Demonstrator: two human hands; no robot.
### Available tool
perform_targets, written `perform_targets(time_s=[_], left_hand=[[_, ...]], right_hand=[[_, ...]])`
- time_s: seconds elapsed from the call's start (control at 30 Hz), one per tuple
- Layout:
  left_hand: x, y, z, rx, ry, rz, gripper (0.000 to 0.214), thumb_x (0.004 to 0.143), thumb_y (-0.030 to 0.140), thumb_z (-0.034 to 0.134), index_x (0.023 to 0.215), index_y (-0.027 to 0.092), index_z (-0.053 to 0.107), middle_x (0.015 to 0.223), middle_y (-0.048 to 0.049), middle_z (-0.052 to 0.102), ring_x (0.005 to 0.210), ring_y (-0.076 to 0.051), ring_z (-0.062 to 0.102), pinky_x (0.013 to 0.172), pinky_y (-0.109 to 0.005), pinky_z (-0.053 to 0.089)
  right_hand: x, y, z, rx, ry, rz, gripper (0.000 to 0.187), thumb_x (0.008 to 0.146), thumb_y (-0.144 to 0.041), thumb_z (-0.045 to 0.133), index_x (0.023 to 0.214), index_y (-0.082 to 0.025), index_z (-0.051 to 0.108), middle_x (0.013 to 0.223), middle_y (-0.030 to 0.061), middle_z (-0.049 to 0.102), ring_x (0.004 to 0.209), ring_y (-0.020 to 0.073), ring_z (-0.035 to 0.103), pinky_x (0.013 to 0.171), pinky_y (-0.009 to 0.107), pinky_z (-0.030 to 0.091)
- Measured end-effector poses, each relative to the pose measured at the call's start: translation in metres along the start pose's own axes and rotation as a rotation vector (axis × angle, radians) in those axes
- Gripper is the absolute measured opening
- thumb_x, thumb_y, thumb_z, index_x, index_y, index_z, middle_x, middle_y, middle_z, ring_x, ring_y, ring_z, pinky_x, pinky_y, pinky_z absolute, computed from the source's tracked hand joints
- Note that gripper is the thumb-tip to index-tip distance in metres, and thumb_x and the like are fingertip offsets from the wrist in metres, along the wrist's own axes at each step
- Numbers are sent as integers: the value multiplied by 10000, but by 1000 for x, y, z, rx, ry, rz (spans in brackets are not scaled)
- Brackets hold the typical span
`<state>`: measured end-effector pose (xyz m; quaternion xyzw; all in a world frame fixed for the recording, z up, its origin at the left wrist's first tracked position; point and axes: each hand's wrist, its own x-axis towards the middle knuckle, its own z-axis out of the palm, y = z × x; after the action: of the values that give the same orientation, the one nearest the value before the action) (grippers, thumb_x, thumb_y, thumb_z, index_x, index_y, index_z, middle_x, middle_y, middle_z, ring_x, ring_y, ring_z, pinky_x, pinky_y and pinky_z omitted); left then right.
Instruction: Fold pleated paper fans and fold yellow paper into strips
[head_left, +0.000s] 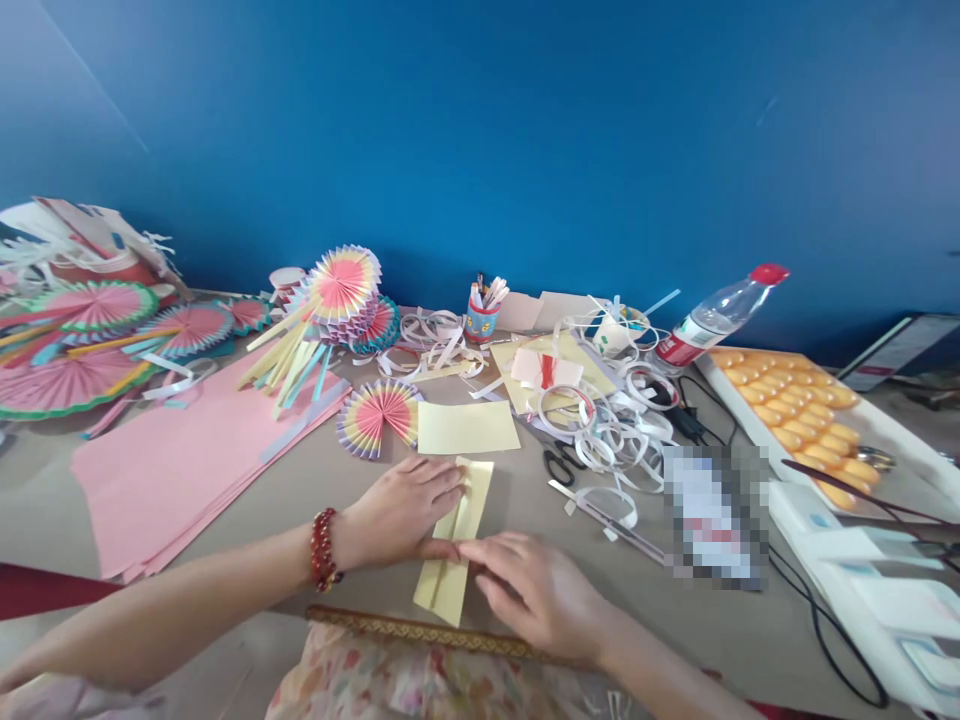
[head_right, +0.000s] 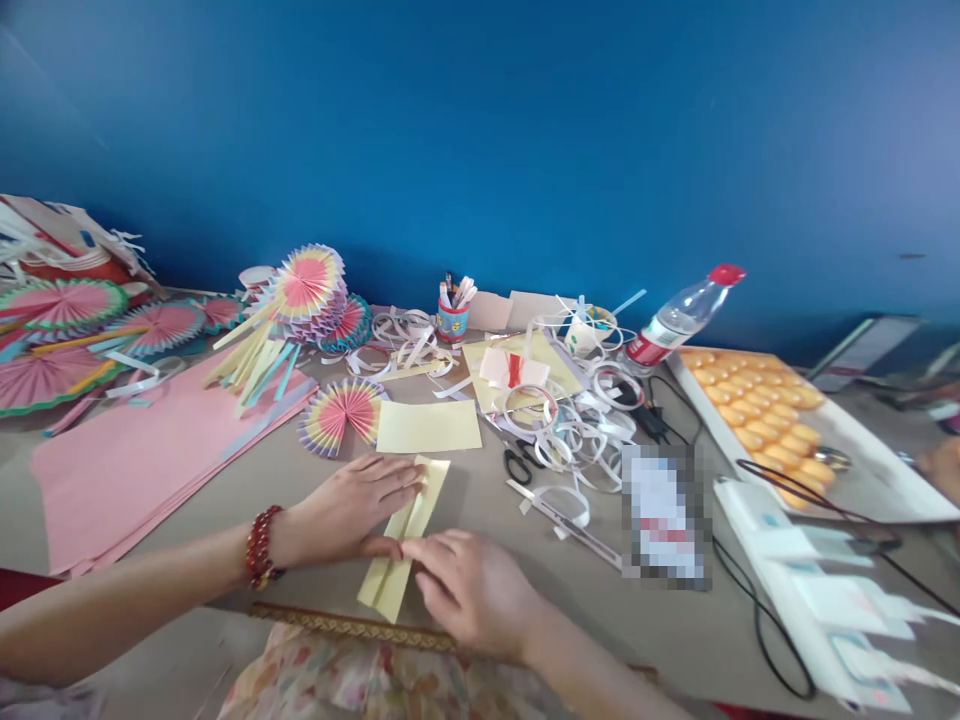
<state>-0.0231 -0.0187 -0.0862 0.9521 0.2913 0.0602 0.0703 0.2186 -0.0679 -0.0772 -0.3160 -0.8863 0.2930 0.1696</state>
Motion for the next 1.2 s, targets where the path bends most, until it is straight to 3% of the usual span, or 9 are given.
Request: perform_targets(time_s=[0.13,0.2,0.27,0.47,0.53,0.63,0.8,1.0,1.2], left_hand=[[9,-18,-2,-77,-29,157,762,888,676,456,1435,146,422,1497,-155,458,1413,-282,368,1190,-469,137],[11,-27,-5,-91,-48,221,706,918,630,453,1449,168,402,1488,-140,475,1424,-260,355,1196,-456,114],[11,-30,-8,-83,-52,248,628,946,590,433,1426,184,433,1481,-131,483,1421,-255,358,1190,-453,126],[-4,-2,-8,32,25,-9,487,874,595,566,1080,160,645,1180,-141,629,1119,-303,558,952,-434,404],[-12,6,-3,110,35,-43,191,952,325,543,976,163,643,998,-97,651,961,-246,594,826,-381,439],[-23,4,4,144,95,-30,150,967,155,484,973,166,634,945,-80,654,890,-212,595,772,-353,454],[-37,-12,12,101,238,30,264,997,132,404,1124,170,633,1126,-93,690,1047,-205,599,893,-358,493],[-39,-17,15,93,218,36,270,997,145,426,1175,166,629,1223,-102,680,1125,-219,608,911,-379,521],[-44,-17,8,-65,226,-73,232,1000,235,453,1056,186,673,1034,-82,701,964,-188,635,867,-335,535]], right_hand=[[11,25,-14,-328,150,26,379,849,-58,483,1180,-200,602,1150,99,652,1051,243,580,887,378,497],[19,36,-15,-472,153,-33,325,880,-107,524,1180,-198,610,1281,115,595,1162,268,520,964,426,462],[26,44,-10,-544,141,-140,217,917,-121,507,1074,-183,644,1184,103,639,1111,246,532,990,419,441],[33,44,5,-701,125,-151,175,936,-113,507,847,-168,647,799,59,626,800,211,535,811,367,465],[29,40,7,-676,140,-125,175,938,-119,519,828,-174,644,785,50,621,799,207,541,814,360,458],[19,36,5,-554,188,-70,139,949,-165,548,876,-191,664,879,53,657,900,209,571,825,341,455],[9,38,-6,-397,215,-25,121,949,-210,564,927,-222,683,1080,71,664,1000,209,572,837,339,470],[19,40,-13,-407,96,-146,160,954,-155,505,940,-198,659,1038,73,692,959,208,583,855,367,459],[18,41,-7,-275,123,-45,167,981,-218,505,908,-209,655,992,57,711,916,183,604,820,311,476]])
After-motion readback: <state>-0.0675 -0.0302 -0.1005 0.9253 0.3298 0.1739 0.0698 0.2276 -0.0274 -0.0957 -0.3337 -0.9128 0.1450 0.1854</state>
